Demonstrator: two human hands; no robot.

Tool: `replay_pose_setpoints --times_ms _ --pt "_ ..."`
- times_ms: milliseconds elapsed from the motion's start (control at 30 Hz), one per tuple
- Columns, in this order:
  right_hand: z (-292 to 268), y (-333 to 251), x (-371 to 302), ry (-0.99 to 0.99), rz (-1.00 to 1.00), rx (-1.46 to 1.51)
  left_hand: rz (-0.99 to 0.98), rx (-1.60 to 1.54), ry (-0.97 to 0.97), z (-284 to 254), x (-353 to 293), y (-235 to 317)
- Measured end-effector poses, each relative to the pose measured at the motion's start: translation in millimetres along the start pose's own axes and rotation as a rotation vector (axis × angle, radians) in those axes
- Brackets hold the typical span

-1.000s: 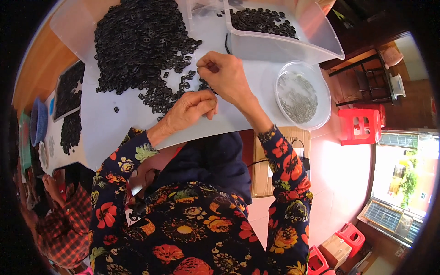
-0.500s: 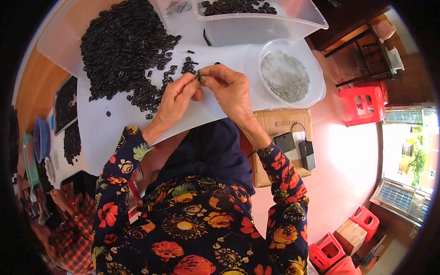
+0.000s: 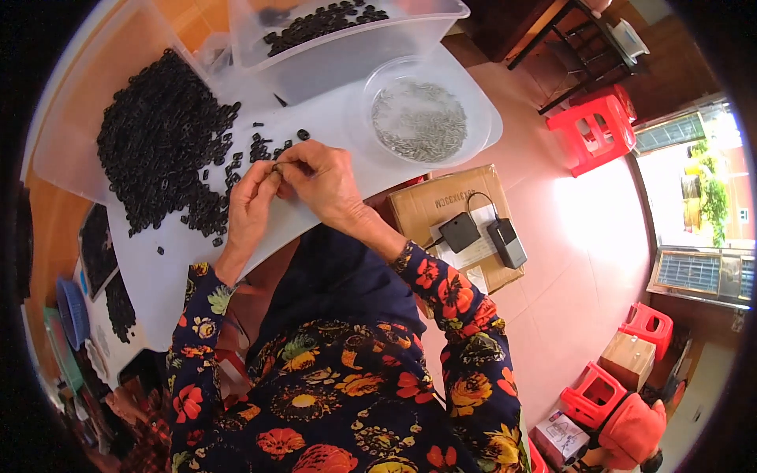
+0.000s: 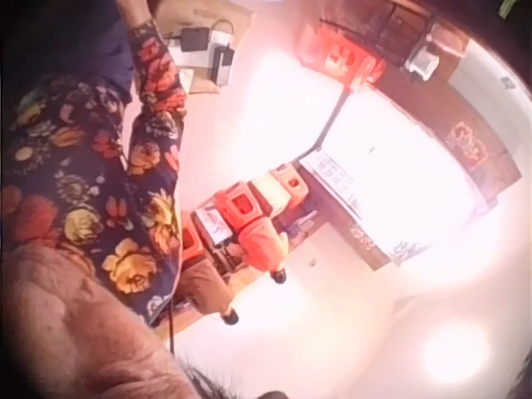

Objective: The person assembles plastic components by picking up plastic pieces and inserting metal pins into them by hand.

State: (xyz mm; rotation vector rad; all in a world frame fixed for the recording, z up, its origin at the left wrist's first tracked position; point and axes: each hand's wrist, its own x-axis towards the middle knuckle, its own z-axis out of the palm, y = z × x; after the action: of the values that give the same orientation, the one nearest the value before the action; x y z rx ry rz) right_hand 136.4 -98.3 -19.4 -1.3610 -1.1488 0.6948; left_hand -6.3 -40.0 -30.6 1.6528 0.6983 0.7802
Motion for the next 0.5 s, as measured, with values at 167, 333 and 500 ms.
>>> replay_pose_setpoints --times_ms 167,333,500 --pt "-22.4 -18.4 4.1 -0.058 -0.127 -0.135 -0.087 -0.188 -0.075 0.0 3.4 -7.7" --pt "-116.5 -4.4 54.9 0.079 -0.188 -0.621 -0.120 -0.293 -0.060 -0.5 5.3 -4.6" --pt "-158.3 23.1 80.4 -0.189 -0.256 -0.889 -0.089 -0.147 -0.113 -1.0 7.9 -3.6"
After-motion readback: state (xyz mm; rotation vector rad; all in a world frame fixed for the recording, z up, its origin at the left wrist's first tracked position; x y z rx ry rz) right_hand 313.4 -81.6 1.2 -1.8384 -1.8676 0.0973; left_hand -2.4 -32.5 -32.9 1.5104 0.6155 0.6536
